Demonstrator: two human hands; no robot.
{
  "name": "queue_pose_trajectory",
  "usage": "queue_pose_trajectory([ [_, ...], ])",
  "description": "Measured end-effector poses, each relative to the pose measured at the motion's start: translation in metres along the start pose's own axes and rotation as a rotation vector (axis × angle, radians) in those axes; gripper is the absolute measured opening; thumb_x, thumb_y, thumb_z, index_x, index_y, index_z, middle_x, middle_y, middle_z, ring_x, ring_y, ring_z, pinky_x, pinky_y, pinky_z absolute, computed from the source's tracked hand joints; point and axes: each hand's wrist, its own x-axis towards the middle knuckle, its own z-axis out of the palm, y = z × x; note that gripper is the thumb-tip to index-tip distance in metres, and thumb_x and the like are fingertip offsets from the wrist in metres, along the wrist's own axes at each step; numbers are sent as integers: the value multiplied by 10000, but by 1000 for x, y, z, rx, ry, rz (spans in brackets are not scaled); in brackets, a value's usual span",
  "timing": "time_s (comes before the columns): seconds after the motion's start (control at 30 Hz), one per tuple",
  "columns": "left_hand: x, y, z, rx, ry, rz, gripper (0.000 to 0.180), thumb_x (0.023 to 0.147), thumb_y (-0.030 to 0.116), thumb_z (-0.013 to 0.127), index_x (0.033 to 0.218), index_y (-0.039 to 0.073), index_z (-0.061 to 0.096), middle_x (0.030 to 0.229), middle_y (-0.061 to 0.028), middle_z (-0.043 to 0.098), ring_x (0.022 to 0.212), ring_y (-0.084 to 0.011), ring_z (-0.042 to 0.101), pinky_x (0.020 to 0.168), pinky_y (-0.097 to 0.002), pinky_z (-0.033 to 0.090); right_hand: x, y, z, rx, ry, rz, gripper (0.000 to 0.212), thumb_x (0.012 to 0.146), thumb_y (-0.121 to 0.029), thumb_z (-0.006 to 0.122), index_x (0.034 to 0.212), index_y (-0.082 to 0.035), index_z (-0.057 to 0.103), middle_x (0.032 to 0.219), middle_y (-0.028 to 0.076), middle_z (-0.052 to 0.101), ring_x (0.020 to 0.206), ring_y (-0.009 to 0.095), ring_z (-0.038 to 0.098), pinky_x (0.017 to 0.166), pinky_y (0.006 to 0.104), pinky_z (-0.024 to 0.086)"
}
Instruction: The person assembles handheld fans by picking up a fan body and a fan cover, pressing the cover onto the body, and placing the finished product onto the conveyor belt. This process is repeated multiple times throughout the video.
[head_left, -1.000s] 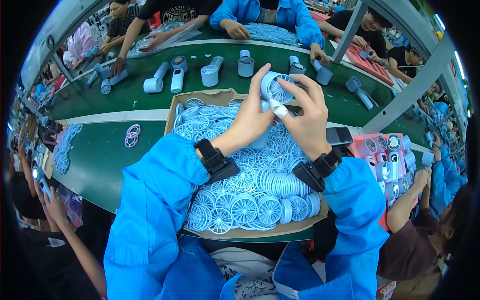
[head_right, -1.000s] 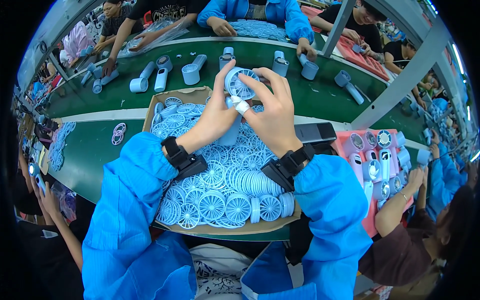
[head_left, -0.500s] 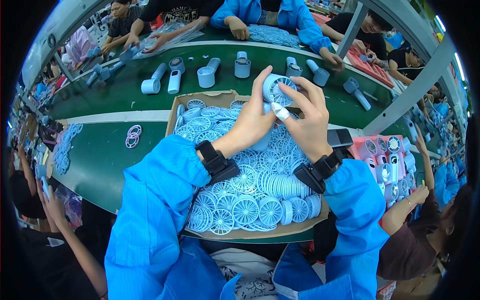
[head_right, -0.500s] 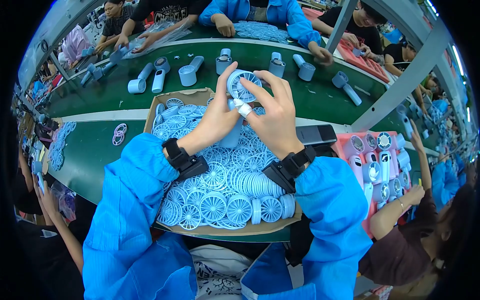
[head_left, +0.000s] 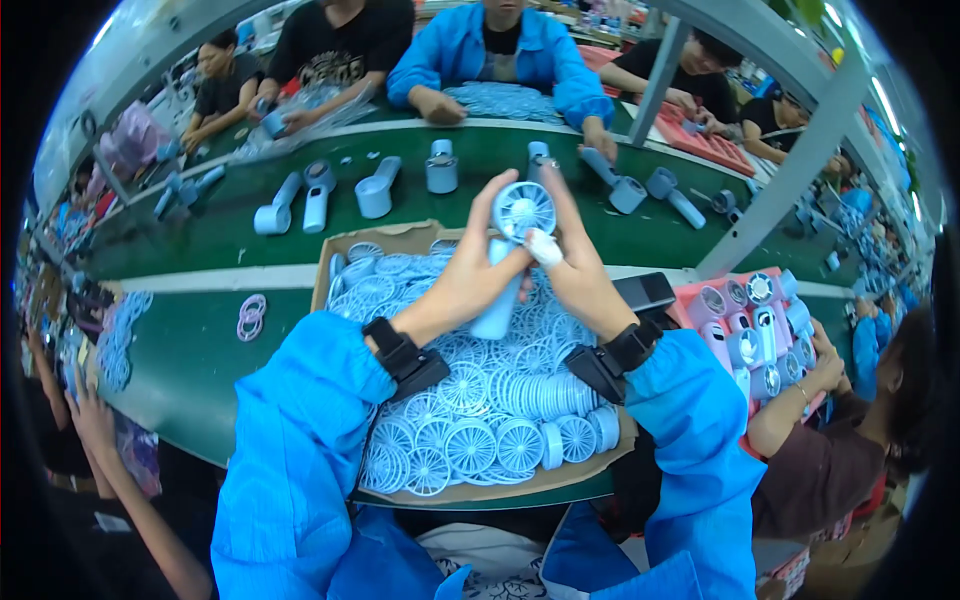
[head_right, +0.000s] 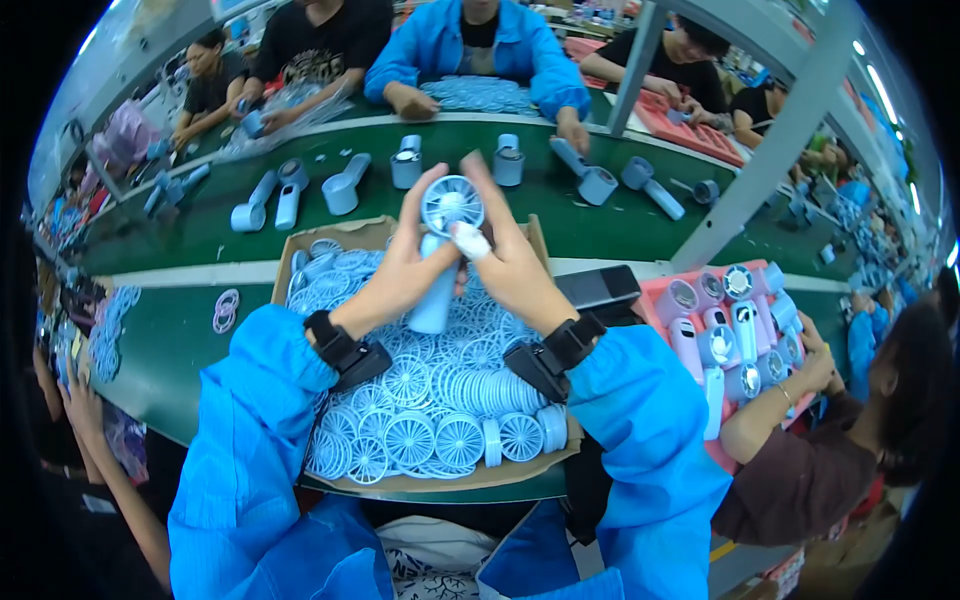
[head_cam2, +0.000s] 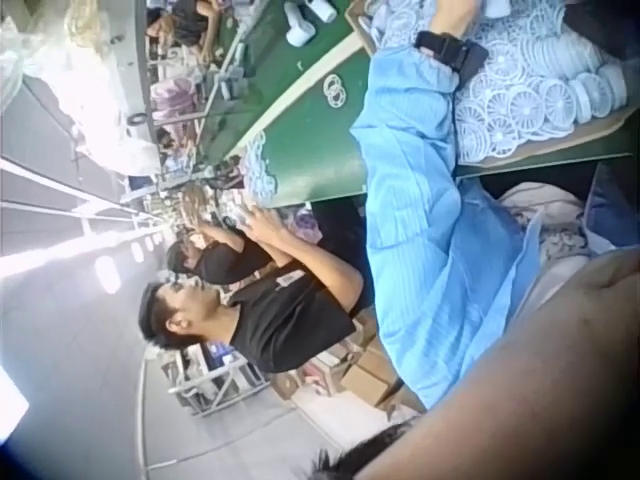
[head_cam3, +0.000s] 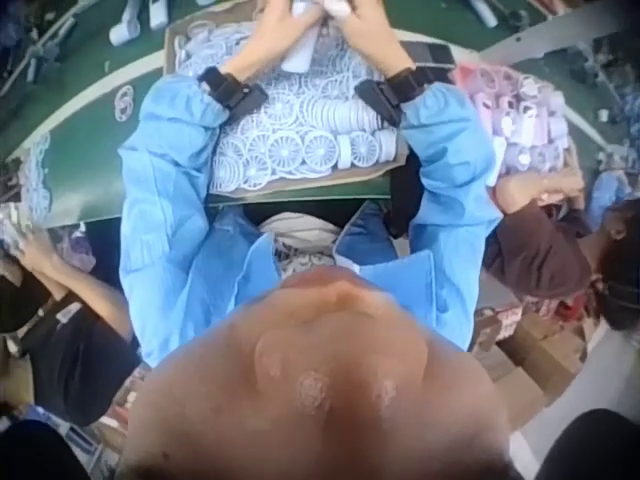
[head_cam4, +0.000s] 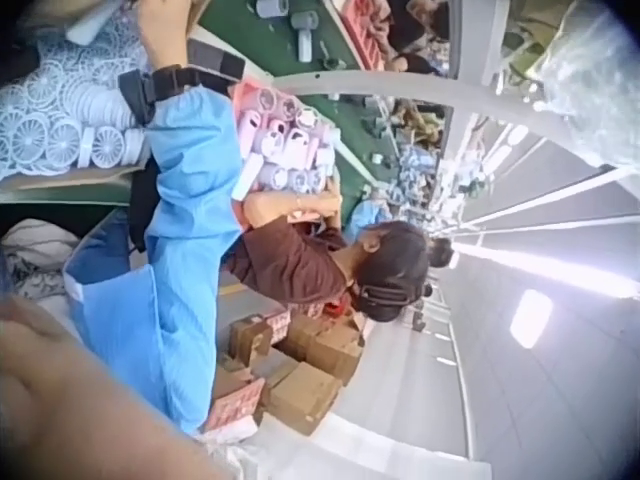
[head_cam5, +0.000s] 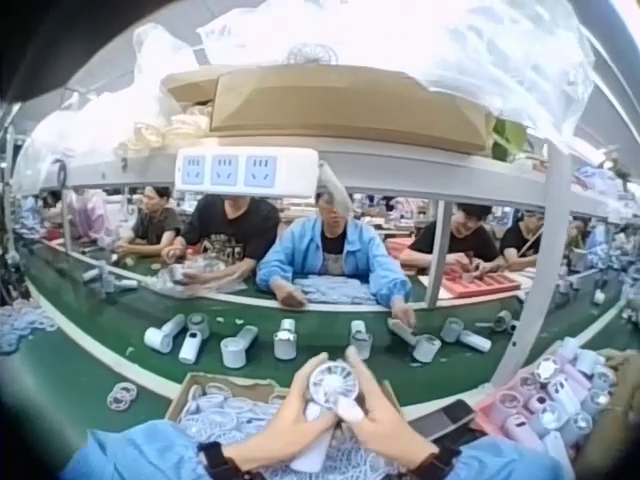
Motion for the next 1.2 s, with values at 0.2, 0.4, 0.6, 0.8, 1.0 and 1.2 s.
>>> queue_pose_trajectory([
  [0.2,-7,13,2,-52,20,-42,629,949,201,433,1463,256,75,899,-92,540,611,-132,555,507,-259,488,5,-17,-11,136,-111,224,489,901,-129,557,1351,-66,378,1173,74,532,983,127,541,773,270,476],
  [0.4,-5,9,1,2,-15,-59,588,954,223,423,1462,250,127,850,-77,548,594,-114,540,496,-233,469,10,-15,-19,116,-78,245,426,913,-230,558,1288,-73,429,1057,50,567,871,105,555,760,242,478],
  [0.6,-4,-3,5,43,81,-103,578,965,268,406,1464,216,118,843,-87,575,700,-142,584,523,-256,485,6,-14,-11,51,-21,362,460,911,-291,560,1289,-72,416,993,70,583,885,132,569,746,265,489],
  [0.8,13,-20,-16,-196,432,-104,608,954,284,451,1459,171,132,937,-131,628,905,-199,616,688,-299,508,-5,-6,-4,277,-350,928,423,920,-319,528,1241,-65,421,913,85,586,795,176,575,674,293,491],
  [1.0,15,-39,-50,506,106,-199,428,930,245,473,1321,81,418,1004,-131,649,966,-209,612,812,-297,464,8,32,-55,592,449,636,413,919,-232,507,1273,-47,401,919,83,598,811,181,590,678,319,482],
  [1.2,12,-39,-37,745,-53,-174,308,903,206,483,1120,22,601,977,-133,656,925,-218,619,811,-304,461,18,31,-62,-211,-10,332,596,882,-210,565,1394,-66,294,1060,101,581,994,200,563,831,347,454],
])
